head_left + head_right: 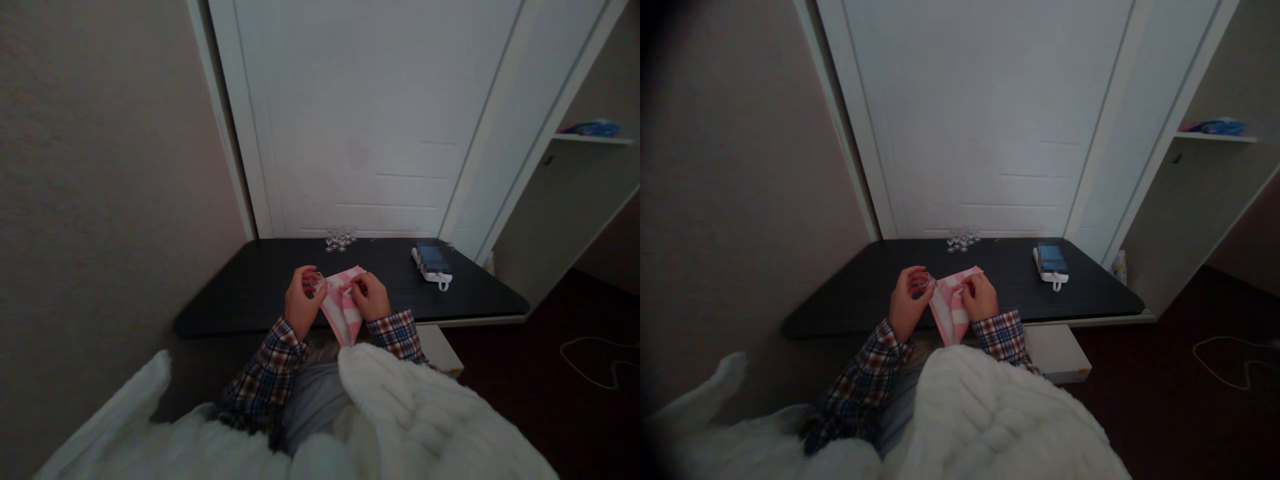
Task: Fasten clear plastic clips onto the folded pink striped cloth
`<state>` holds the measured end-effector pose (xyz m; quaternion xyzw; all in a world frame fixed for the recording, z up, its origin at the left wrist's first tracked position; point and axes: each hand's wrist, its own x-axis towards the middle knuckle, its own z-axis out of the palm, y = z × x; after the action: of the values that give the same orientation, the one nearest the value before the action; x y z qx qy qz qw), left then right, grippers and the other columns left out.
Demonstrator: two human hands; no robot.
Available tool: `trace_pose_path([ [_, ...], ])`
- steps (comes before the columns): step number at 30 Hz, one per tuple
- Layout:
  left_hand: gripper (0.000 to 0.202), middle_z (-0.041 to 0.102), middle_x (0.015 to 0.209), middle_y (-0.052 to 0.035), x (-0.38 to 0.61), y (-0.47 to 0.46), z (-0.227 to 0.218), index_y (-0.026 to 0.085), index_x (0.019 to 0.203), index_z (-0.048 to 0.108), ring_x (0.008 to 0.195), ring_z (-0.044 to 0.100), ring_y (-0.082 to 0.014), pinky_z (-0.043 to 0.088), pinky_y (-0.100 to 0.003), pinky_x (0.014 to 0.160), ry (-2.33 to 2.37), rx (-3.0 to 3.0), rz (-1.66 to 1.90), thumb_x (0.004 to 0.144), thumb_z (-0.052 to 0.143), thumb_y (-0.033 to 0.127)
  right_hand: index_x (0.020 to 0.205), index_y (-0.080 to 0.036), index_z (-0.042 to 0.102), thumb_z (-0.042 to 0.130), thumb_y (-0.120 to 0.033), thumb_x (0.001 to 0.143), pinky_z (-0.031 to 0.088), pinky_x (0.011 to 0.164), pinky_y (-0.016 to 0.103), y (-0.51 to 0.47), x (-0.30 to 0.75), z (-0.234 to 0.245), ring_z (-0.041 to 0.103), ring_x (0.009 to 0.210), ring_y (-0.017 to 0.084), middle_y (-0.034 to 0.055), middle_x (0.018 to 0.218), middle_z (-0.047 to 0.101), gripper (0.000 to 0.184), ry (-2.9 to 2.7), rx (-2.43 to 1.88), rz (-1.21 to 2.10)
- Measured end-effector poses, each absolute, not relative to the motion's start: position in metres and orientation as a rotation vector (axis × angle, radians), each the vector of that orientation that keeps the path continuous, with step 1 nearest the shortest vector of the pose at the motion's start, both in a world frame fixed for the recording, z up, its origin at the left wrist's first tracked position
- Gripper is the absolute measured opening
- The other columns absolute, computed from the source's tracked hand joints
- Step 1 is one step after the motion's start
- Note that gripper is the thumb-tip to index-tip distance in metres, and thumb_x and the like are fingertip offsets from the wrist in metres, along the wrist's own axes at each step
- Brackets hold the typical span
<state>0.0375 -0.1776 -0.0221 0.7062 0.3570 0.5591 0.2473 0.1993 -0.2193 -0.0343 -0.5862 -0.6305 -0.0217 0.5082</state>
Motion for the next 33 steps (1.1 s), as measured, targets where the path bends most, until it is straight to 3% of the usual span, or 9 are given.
trace_pose_path([
  [4, 0.032, 0.058, 0.092, -0.0045, 0.04, -0.176, -0.022, 0.019, 0.103, 0.047, 0.087, 0.059, -0.0155, 0.05, -0.027, 0.071, 0.896, 1.887, 1.496, 0.074, 0.058, 0.028, 0.074, -0.019, 0.057, 0.045, -0.013, 0.075, 0.041, 0.065, 0.025, -0.219, 0.2, -0.036, 0.051, 0.068, 0.014, 0.0015, 0.073, 0.054, 0.013, -1.519, -1.413, -0.048],
  [8, 0.026, 0.059, 0.092, -0.004, 0.042, -0.18, -0.021, 0.019, 0.097, 0.05, 0.08, 0.062, -0.015, 0.051, -0.027, 0.069, 0.808, 1.955, 1.305, 0.074, 0.059, 0.027, 0.075, -0.018, 0.057, 0.046, -0.012, 0.074, 0.041, 0.065, 0.025, -0.219, 0.2, -0.035, 0.051, 0.068, 0.014, 0.0018, 0.074, 0.054, 0.013, -1.53, -1.423, -0.046],
  [15, 0.033, 0.056, 0.103, -0.0066, 0.041, -0.181, -0.021, 0.02, 0.108, 0.051, 0.089, 0.06, -0.0162, 0.052, -0.029, 0.075, 0.736, 1.932, 1.34, 0.076, 0.056, 0.025, 0.076, -0.018, 0.058, 0.047, -0.012, 0.074, 0.041, 0.066, 0.025, -0.218, 0.2, -0.035, 0.052, 0.069, 0.014, 0.0025, 0.075, 0.056, 0.013, -1.538, -1.428, -0.032],
  [22, 0.039, 0.056, 0.095, -0.0031, 0.041, -0.173, -0.026, 0.022, 0.108, 0.051, 0.082, 0.06, -0.0135, 0.053, -0.026, 0.07, 0.792, 2.01, 1.171, 0.071, 0.053, 0.009, 0.075, -0.018, 0.059, 0.047, -0.013, 0.074, 0.041, 0.064, 0.024, -0.217, 0.2, -0.036, 0.052, 0.067, 0.013, 0.0023, 0.076, 0.057, 0.012, -1.54, -1.431, -0.028],
  [27, 0.047, 0.059, 0.086, -0.001, 0.041, -0.174, -0.026, 0.023, 0.116, 0.046, 0.077, 0.061, -0.0134, 0.053, -0.027, 0.071, 0.82, 2.104, 1.119, 0.071, 0.054, 0.01, 0.076, -0.018, 0.059, 0.048, -0.013, 0.074, 0.041, 0.067, 0.025, -0.218, 0.2, -0.035, 0.053, 0.071, 0.014, 0.0027, 0.076, 0.057, 0.013, -1.554, -1.435, -0.018],
  [33, 0.031, 0.061, 0.09, -0.0026, 0.042, -0.182, -0.023, 0.02, 0.104, 0.052, 0.073, 0.061, -0.0135, 0.053, -0.027, 0.069, 0.885, 2.193, 1.2, 0.074, 0.057, 0.018, 0.075, -0.018, 0.06, 0.049, -0.012, 0.073, 0.041, 0.065, 0.024, -0.219, 0.2, -0.033, 0.052, 0.07, 0.014, 0.0025, 0.075, 0.057, 0.013, -1.569, -1.431, -0.016],
])
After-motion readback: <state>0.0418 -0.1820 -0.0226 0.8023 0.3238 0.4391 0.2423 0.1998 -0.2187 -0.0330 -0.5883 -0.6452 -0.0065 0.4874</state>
